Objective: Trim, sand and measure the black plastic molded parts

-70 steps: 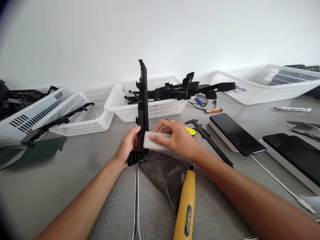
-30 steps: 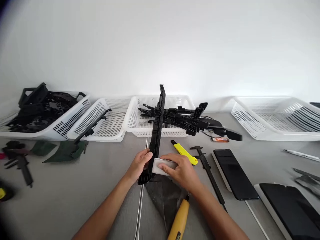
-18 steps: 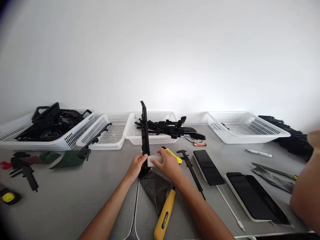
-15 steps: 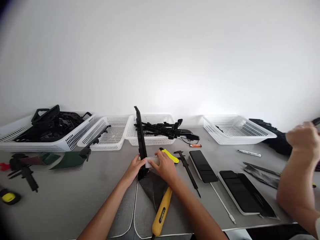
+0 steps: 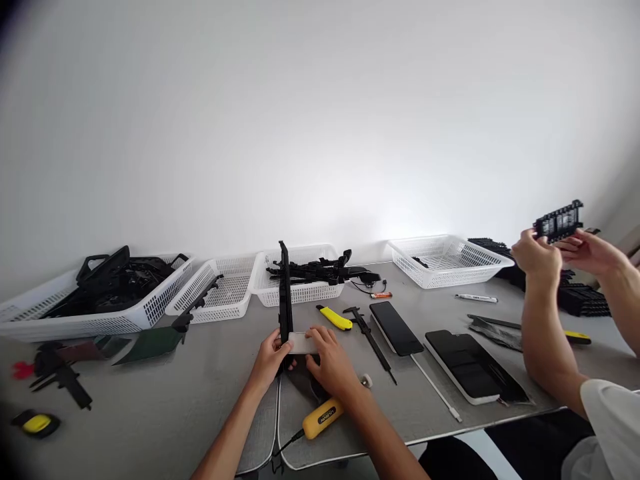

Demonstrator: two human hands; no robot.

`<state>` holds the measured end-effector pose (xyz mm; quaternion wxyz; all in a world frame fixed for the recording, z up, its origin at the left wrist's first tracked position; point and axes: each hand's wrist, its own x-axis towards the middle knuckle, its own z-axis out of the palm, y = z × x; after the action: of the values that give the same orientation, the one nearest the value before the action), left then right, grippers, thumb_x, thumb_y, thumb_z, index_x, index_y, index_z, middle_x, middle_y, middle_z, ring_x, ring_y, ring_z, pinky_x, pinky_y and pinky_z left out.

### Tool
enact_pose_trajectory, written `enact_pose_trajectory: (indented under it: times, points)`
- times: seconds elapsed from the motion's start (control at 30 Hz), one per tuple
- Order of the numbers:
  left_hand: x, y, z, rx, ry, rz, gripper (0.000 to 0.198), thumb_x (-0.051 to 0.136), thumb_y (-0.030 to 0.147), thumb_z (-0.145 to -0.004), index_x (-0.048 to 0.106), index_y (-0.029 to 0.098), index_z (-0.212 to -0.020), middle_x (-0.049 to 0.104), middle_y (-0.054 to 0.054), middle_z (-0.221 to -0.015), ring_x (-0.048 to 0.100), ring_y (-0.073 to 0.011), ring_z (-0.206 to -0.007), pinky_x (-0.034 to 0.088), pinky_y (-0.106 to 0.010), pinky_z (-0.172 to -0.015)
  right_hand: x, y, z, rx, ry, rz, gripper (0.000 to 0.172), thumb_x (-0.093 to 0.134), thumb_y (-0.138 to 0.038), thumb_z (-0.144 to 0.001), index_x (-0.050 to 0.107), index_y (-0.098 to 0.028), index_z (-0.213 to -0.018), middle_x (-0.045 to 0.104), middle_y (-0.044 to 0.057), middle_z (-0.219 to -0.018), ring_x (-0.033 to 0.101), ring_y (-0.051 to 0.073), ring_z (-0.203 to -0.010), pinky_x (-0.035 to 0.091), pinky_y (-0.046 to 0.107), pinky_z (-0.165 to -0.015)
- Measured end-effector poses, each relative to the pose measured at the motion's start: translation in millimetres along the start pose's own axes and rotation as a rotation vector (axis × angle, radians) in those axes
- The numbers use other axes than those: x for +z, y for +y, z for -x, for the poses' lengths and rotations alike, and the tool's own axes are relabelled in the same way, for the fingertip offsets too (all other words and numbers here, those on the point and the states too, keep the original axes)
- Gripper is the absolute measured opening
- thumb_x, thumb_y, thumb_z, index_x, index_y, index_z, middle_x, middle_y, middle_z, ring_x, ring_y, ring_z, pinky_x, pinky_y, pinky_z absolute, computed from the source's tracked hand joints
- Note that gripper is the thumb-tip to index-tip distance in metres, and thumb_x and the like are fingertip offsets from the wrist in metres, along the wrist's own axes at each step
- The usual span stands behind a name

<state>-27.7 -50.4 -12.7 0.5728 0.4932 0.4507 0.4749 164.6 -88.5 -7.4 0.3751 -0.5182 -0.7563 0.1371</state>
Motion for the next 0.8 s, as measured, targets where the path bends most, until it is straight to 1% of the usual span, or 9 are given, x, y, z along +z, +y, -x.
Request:
enact_pose_trajectory:
  times: [0.1, 0.2, 0.37, 0.47, 0.53, 0.6, 0.67, 0.73, 0.8]
  points:
    - [1.0, -2.1, -1.6, -0.003, 0.022, -0.005, 0.068, 0.093, 0.052, -0.071, 0.064, 0.017, -0.122, 0.076, -0.001, -0.082, 0.067, -0.0159, -0.047, 0.051, -0.027, -0.044, 0.9, 2.6, -4.2, 0.002, 0.004, 0.004, 0.04, 0.063, -0.007, -0.084, 0.065, -0.025, -0.119, 0.069, 0.009, -0.135, 0.065, 0.031, -0.127, 0.057, 0.044, -0.105]
    - [1.5, -4.0, -1.9, 0.0, 0.05, -0.004, 0.072, 0.093, 0.054, -0.07, 0.064, 0.017, -0.124, 0.075, 0.0, -0.079, 0.066, -0.0155, -0.047, 0.05, -0.026, -0.044, 3.4, 4.8, -7.7, -0.01, 0.0, -0.014, 0.041, 0.062, -0.006, -0.082, 0.067, -0.024, -0.119, 0.07, 0.009, -0.134, 0.065, 0.032, -0.126, 0.056, 0.046, -0.107]
    - [0.6, -2.7, 0.9, -0.014, 0.059, -0.03, 0.073, 0.088, 0.057, -0.069, 0.065, 0.015, -0.125, 0.075, 0.0, -0.076, 0.066, -0.0179, -0.049, 0.05, -0.029, -0.045, 7.5, 11.3, -9.6, -0.005, 0.003, -0.086, 0.056, 0.061, -0.008, -0.084, 0.07, -0.028, -0.136, 0.07, 0.009, -0.139, 0.064, 0.033, -0.13, 0.054, 0.049, -0.112]
    - [0.3, -2.0, 4.3, -0.043, 0.059, -0.052, 0.063, 0.078, 0.057, -0.075, 0.068, 0.015, -0.123, 0.066, 0.003, -0.063, 0.063, -0.0193, -0.047, 0.046, -0.029, -0.044, 9.4, 15.4, -11.7, 0.036, 0.035, -0.123, 0.056, 0.06, -0.013, -0.088, 0.07, -0.029, -0.141, 0.069, 0.01, -0.138, 0.064, 0.034, -0.131, 0.054, 0.049, -0.113]
    - [0.3, -2.6, 6.8, -0.055, 0.053, -0.065, 0.055, 0.073, 0.054, -0.078, 0.072, 0.016, -0.117, 0.06, 0.005, -0.058, 0.059, -0.0191, -0.047, 0.046, -0.03, -0.046, 10.3, 16.9, -12.6, 0.058, 0.052, -0.144, 0.056, 0.061, -0.013, -0.086, 0.072, -0.028, -0.138, 0.069, 0.011, -0.135, 0.065, 0.033, -0.129, 0.054, 0.048, -0.114]
    - [-0.2, -4.1, 8.7, -0.057, 0.058, -0.07, 0.052, 0.072, 0.053, -0.079, 0.075, 0.018, -0.116, 0.057, 0.006, -0.06, 0.057, -0.0189, -0.051, 0.05, -0.033, -0.051, 10.8, 17.5, -11.7, 0.069, 0.054, -0.163, 0.056, 0.061, -0.01, -0.08, 0.076, -0.028, -0.131, 0.07, 0.01, -0.133, 0.065, 0.032, -0.128, 0.053, 0.046, -0.114]
    - [-1.7, -6.5, 9.7, -0.063, 0.074, -0.068, 0.057, 0.072, 0.055, -0.079, 0.075, 0.019, -0.123, 0.058, 0.005, -0.064, 0.059, -0.0201, -0.057, 0.053, -0.035, -0.056, 10.4, 17.4, -8.5, 0.084, 0.053, -0.177, 0.058, 0.061, -0.008, -0.076, 0.079, -0.028, -0.127, 0.07, 0.009, -0.131, 0.065, 0.031, -0.128, 0.054, 0.044, -0.113]
    - [-4.5, -10.0, 10.0, -0.078, 0.086, -0.064, 0.066, 0.073, 0.057, -0.079, 0.073, 0.019, -0.133, 0.062, 0.003, -0.07, 0.063, -0.0223, -0.065, 0.055, -0.036, -0.062, 7.8, 16.8, -3.4, 0.108, 0.064, -0.181, 0.058, 0.06, -0.011, -0.077, 0.078, -0.028, -0.13, 0.07, 0.01, -0.133, 0.065, 0.031, -0.128, 0.055, 0.043, -0.111]
    - [-8.0, -14.4, 10.1, -0.097, 0.097, -0.058, 0.074, 0.073, 0.059, -0.081, 0.069, 0.017, -0.142, 0.066, 0.001, -0.077, 0.066, -0.0244, -0.072, 0.057, -0.038, -0.068, 2.3, 15.7, 1.9, 0.129, 0.07, -0.226, 0.053, 0.06, -0.018, -0.085, 0.076, -0.026, -0.134, 0.069, 0.012, -0.136, 0.065, 0.032, -0.129, 0.054, 0.043, -0.111]
